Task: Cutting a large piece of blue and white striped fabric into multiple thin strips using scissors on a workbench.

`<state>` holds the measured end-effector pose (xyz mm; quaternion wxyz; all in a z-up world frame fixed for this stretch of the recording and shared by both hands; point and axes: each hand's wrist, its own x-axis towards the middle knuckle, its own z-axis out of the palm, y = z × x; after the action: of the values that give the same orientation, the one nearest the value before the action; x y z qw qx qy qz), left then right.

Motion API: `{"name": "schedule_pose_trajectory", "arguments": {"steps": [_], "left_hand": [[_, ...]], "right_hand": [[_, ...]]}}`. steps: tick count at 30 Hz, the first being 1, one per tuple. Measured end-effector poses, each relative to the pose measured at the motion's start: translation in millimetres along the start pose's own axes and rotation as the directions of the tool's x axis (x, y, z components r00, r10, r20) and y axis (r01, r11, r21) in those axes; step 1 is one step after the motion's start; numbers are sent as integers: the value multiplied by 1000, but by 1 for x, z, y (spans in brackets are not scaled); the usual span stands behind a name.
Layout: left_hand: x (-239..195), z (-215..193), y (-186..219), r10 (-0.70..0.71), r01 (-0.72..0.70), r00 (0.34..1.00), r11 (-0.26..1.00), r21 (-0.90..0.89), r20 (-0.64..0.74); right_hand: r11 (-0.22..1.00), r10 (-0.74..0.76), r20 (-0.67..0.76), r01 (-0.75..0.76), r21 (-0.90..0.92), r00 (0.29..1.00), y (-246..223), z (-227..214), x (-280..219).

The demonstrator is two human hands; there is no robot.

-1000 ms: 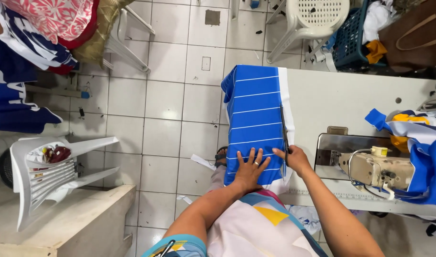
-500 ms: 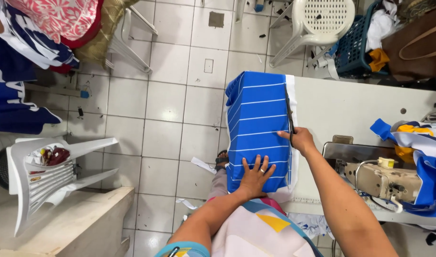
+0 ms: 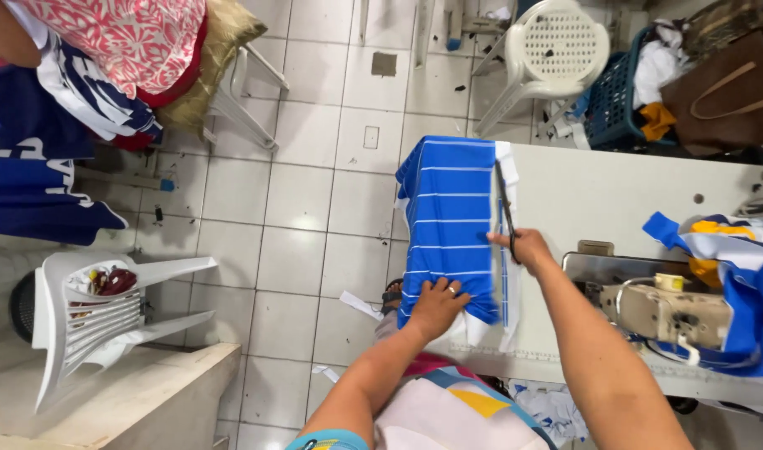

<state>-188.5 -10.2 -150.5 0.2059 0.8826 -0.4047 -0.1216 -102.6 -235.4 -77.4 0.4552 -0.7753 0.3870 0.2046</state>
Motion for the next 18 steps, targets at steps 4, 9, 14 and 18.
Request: {"name": "schedule_pose_trajectory", "arguments": {"steps": [4,9,14,18], "left_hand": [[-1,43,34,-8,8,1000,1000,-8,-18],[-7,94,143,349,-22,758,858,-513,551],[-8,73,164,361,60,806,738,-672,469],[14,-39,122,-172,167,976,985,50,136]], "right_hand": [[999,-12,36,11,30,999,58,-16,-32],[986,124,107,-135,102,987,146,-56,-92],[990,139,149,-133,-51,979,223,-100,-160],[971,90,216,-37,-237,972,247,-100,-171]]}}
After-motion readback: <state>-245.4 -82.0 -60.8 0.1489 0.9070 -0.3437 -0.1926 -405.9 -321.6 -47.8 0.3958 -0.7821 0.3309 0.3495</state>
